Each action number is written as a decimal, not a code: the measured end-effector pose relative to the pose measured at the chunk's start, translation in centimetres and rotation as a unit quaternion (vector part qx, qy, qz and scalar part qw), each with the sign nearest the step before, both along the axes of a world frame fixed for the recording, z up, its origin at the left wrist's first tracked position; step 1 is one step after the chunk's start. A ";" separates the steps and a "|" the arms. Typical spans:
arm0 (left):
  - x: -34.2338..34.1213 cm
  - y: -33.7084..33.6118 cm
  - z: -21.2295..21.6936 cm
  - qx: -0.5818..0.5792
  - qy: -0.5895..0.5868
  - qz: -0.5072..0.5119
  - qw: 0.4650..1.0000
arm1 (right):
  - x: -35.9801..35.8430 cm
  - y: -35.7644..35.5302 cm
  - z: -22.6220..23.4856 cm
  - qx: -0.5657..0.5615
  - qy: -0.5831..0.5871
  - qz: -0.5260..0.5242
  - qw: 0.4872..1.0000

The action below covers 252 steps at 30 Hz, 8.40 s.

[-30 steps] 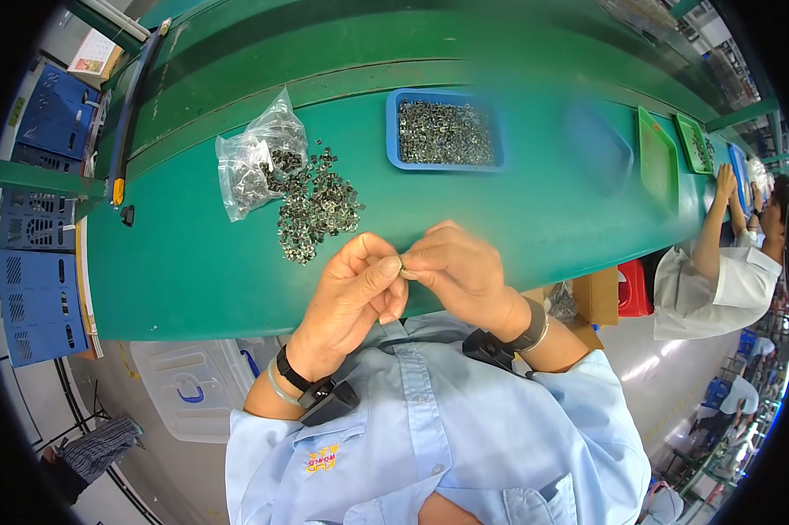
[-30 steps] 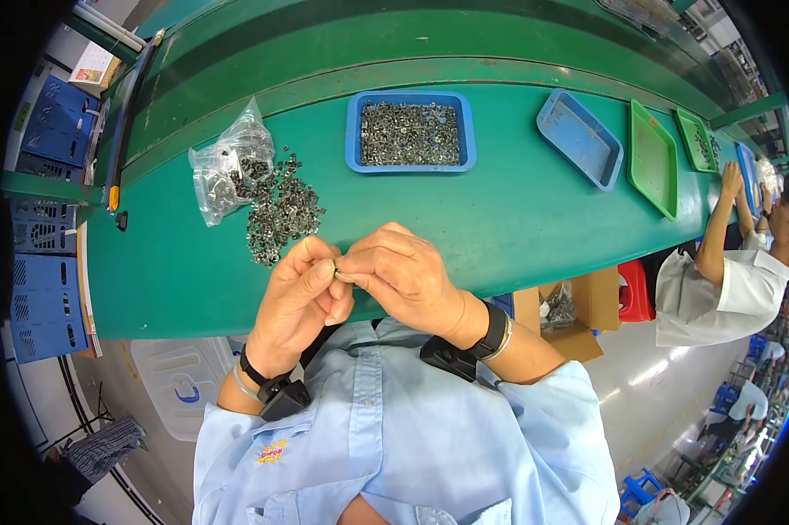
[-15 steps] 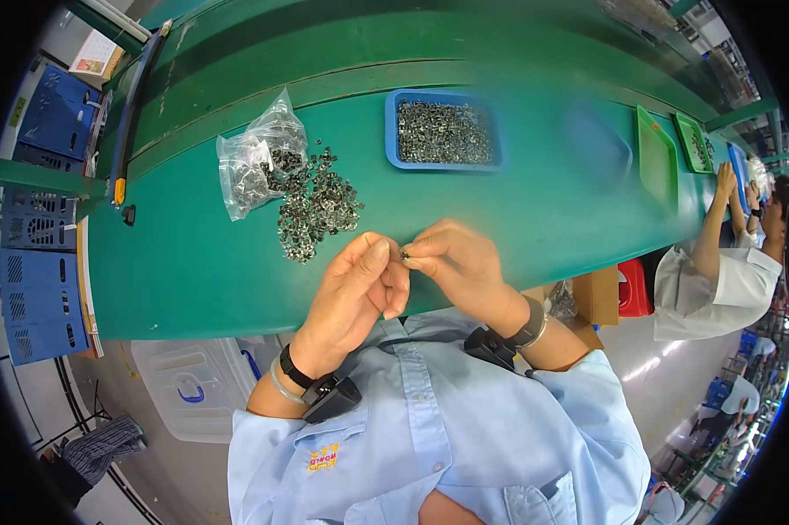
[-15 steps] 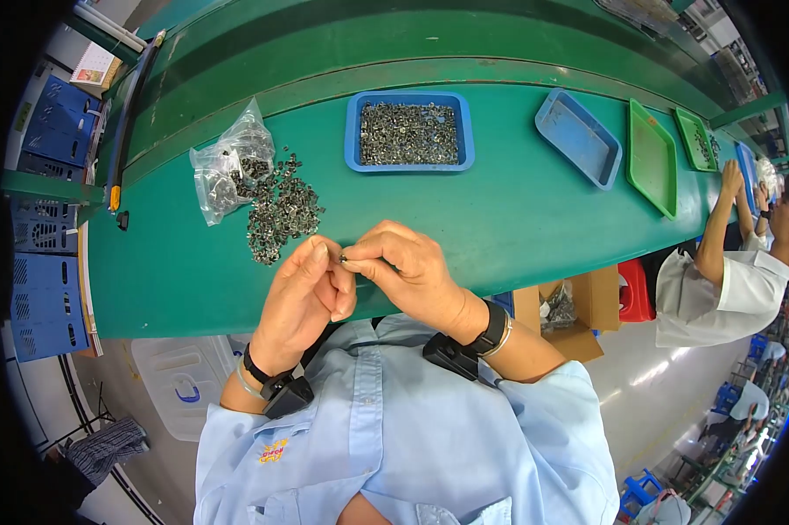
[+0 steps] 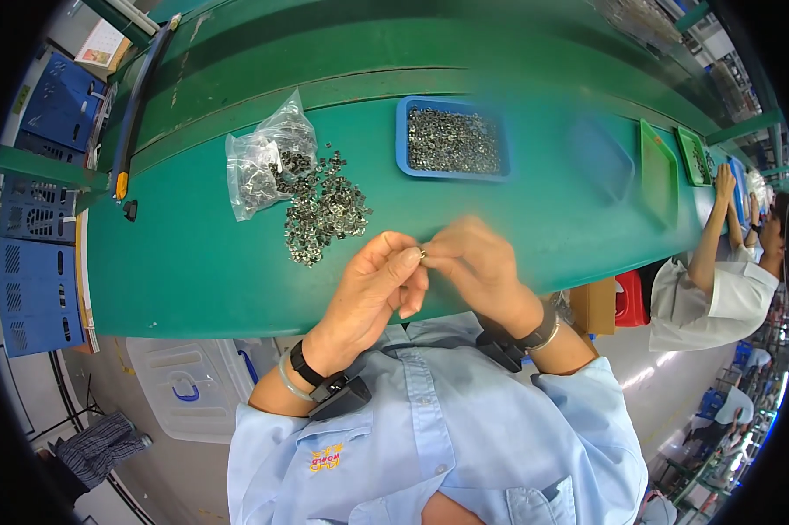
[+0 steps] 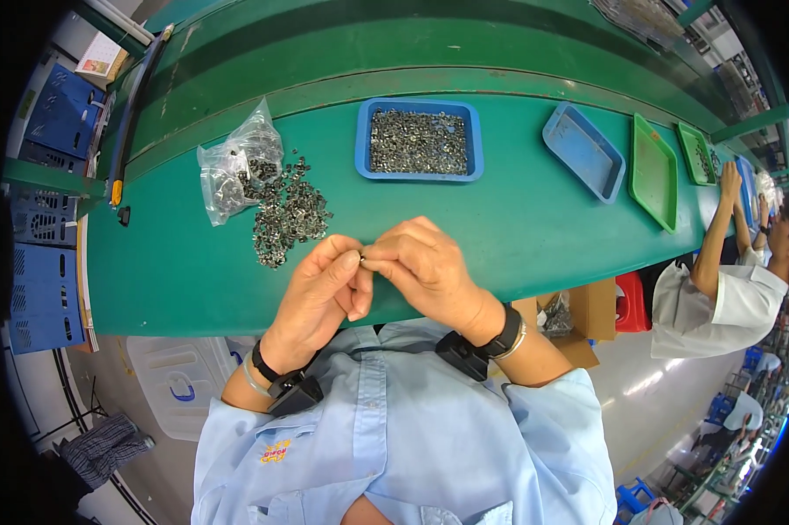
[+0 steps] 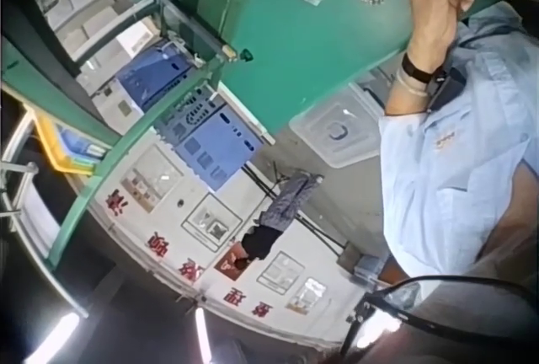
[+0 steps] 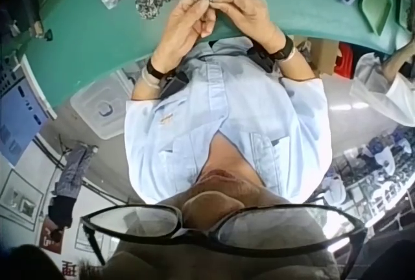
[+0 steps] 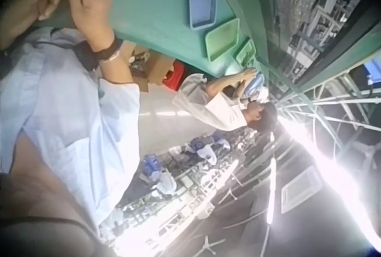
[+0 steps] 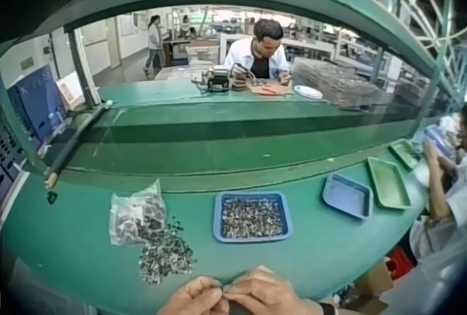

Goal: The person picks up a small metal component from a pile on the table and joins it with another small part taken from a blue tray. They repeat this process, holding the components with both hands to fit them together one at a time.

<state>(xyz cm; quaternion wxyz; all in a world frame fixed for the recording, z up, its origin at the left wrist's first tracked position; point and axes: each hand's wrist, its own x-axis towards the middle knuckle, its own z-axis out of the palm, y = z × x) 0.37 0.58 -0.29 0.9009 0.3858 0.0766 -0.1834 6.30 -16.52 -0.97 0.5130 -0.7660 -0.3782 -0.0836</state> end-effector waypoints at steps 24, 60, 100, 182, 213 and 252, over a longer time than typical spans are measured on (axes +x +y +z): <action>-1.8 4.2 -1.8 0.012 0.042 0.065 0.997 | 4.4 5.5 -1.7 -0.218 -0.062 0.008 0.974; -0.5 0.1 0.5 0.108 -0.011 0.057 0.992 | -1.1 0.4 1.6 -0.092 -0.105 -0.065 0.988; -0.4 -0.1 -0.4 -0.145 -0.011 -0.012 0.989 | -1.6 0.7 0.2 0.127 0.090 0.020 0.988; -0.6 3.8 -2.5 -0.011 0.028 0.086 0.996 | 4.8 5.1 0.6 -0.364 -0.007 0.003 0.931; 0.0 1.3 -1.4 0.059 -0.005 0.040 0.997 | -0.4 2.3 0.9 -0.073 0.038 -0.016 0.996; 0.0 0.6 0.6 0.167 -0.037 0.034 0.985 | -0.8 1.0 0.3 -0.034 -0.005 -0.026 0.999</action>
